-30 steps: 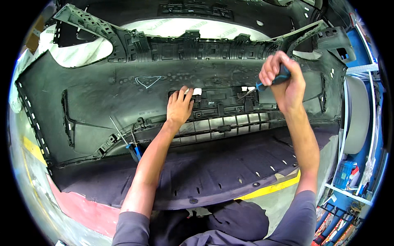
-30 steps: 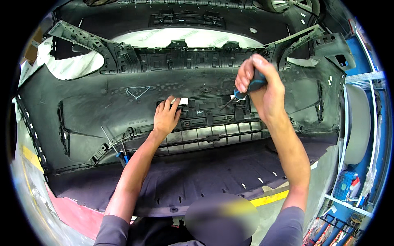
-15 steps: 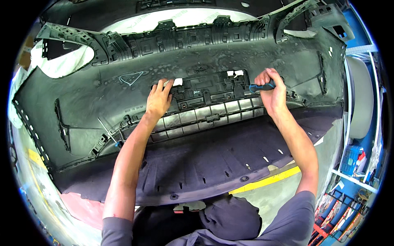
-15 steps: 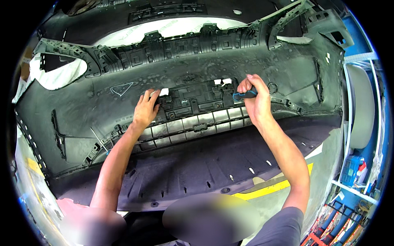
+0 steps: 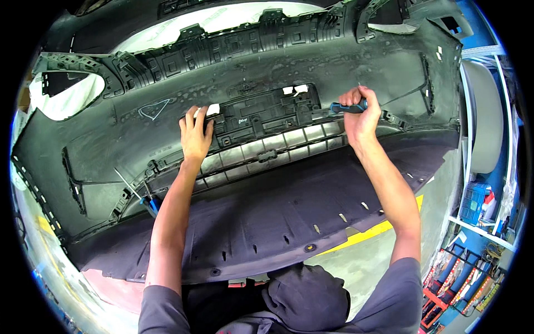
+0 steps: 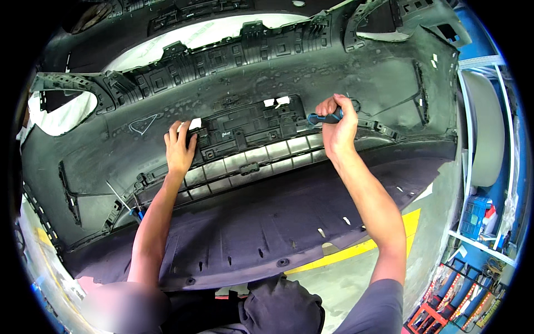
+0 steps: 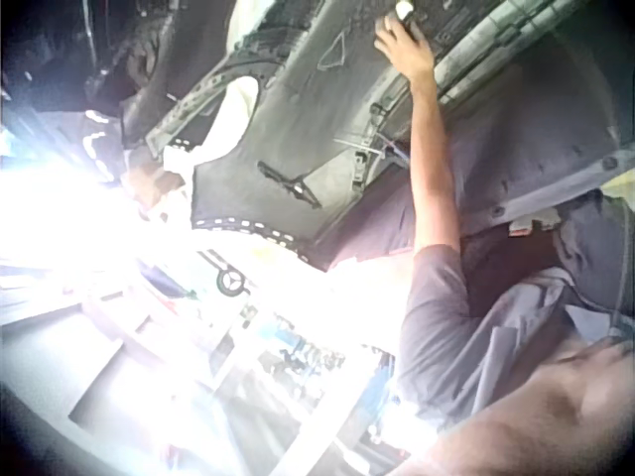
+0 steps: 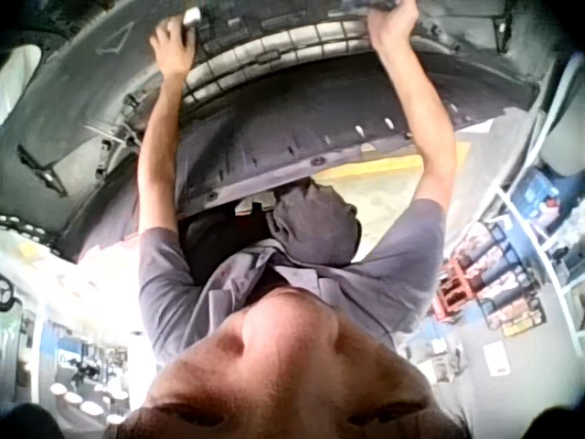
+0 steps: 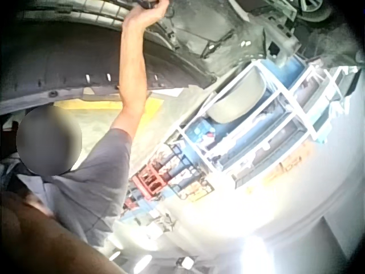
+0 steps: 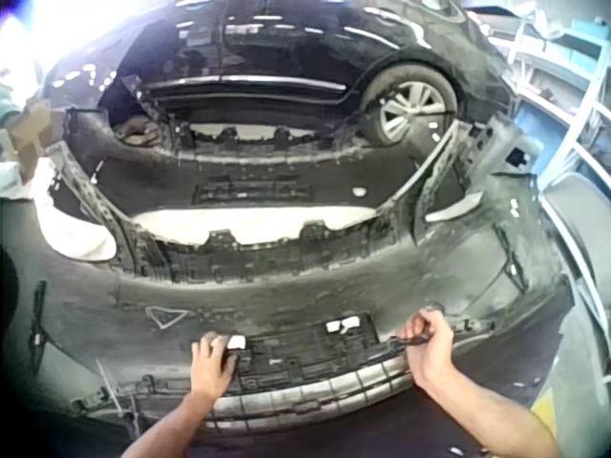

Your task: The person uses a screwdriver to remove and reattach clips and fasteners on a large black plastic car underbody panel. They work methodically along the edges and center of the panel, prying and pressing components into place.

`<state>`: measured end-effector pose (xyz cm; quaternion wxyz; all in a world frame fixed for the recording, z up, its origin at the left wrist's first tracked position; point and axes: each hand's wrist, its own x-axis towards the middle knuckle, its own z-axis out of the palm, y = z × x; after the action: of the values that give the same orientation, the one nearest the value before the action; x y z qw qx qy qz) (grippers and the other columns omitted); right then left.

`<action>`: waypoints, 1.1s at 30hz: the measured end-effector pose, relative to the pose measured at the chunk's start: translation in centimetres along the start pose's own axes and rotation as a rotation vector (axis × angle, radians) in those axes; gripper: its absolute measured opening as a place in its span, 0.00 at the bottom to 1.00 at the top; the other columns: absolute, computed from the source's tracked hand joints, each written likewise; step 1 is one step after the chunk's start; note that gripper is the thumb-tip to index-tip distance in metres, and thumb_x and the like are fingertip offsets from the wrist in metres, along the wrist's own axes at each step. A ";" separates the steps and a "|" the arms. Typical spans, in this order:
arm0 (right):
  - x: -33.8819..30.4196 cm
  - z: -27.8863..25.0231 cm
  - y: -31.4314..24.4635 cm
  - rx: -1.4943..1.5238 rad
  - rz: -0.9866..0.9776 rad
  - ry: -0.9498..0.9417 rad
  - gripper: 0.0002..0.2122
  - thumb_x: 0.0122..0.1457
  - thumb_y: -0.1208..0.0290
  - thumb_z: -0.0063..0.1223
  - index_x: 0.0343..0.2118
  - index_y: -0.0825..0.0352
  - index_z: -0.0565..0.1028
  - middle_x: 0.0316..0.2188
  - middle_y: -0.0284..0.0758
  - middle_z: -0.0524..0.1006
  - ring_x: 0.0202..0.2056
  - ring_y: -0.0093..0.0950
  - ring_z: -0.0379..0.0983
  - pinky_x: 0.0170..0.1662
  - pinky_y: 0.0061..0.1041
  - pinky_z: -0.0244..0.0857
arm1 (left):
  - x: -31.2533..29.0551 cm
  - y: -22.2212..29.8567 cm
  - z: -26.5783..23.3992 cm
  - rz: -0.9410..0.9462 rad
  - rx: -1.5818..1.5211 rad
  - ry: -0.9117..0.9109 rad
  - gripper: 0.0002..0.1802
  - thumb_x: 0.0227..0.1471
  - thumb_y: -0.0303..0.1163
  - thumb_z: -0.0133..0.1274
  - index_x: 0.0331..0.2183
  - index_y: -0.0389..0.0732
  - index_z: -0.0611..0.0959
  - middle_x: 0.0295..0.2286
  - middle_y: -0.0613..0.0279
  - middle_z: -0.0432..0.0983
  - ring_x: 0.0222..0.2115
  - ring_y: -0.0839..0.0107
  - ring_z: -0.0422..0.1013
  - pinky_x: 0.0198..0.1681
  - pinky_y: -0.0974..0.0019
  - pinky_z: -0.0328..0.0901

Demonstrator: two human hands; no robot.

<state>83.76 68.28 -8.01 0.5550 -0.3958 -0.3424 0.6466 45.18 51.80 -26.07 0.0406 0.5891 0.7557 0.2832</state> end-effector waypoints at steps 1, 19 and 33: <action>0.3 0.0 0.0 -0.003 -0.012 0.019 0.15 0.70 0.65 0.54 0.25 0.62 0.66 0.25 0.33 0.65 0.32 0.30 0.65 0.46 0.35 0.61 | -0.1 -0.1 0.4 0.016 0.013 0.035 0.27 0.63 0.34 0.66 0.62 0.52 0.80 0.61 0.56 0.71 0.55 0.44 0.68 0.57 0.45 0.70; 1.6 -0.1 1.5 -0.009 -0.026 0.102 0.12 0.70 0.68 0.55 0.29 0.62 0.66 0.29 0.31 0.65 0.36 0.29 0.64 0.50 0.34 0.60 | 0.1 -2.8 0.2 0.128 -0.079 -0.105 0.35 0.62 0.35 0.68 0.67 0.48 0.75 0.65 0.53 0.66 0.60 0.43 0.66 0.64 0.45 0.67; 1.4 -1.0 1.9 -0.023 -0.018 0.084 0.13 0.68 0.67 0.57 0.30 0.63 0.65 0.30 0.33 0.65 0.38 0.31 0.63 0.53 0.35 0.60 | 2.1 -3.5 -3.4 0.200 -0.176 -0.409 0.45 0.58 0.37 0.72 0.71 0.48 0.70 0.68 0.52 0.62 0.66 0.42 0.63 0.69 0.45 0.65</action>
<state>83.72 69.39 -10.34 0.5702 -0.4260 -0.3299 0.6202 40.17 51.88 -24.35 0.2159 0.7004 0.6419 0.2254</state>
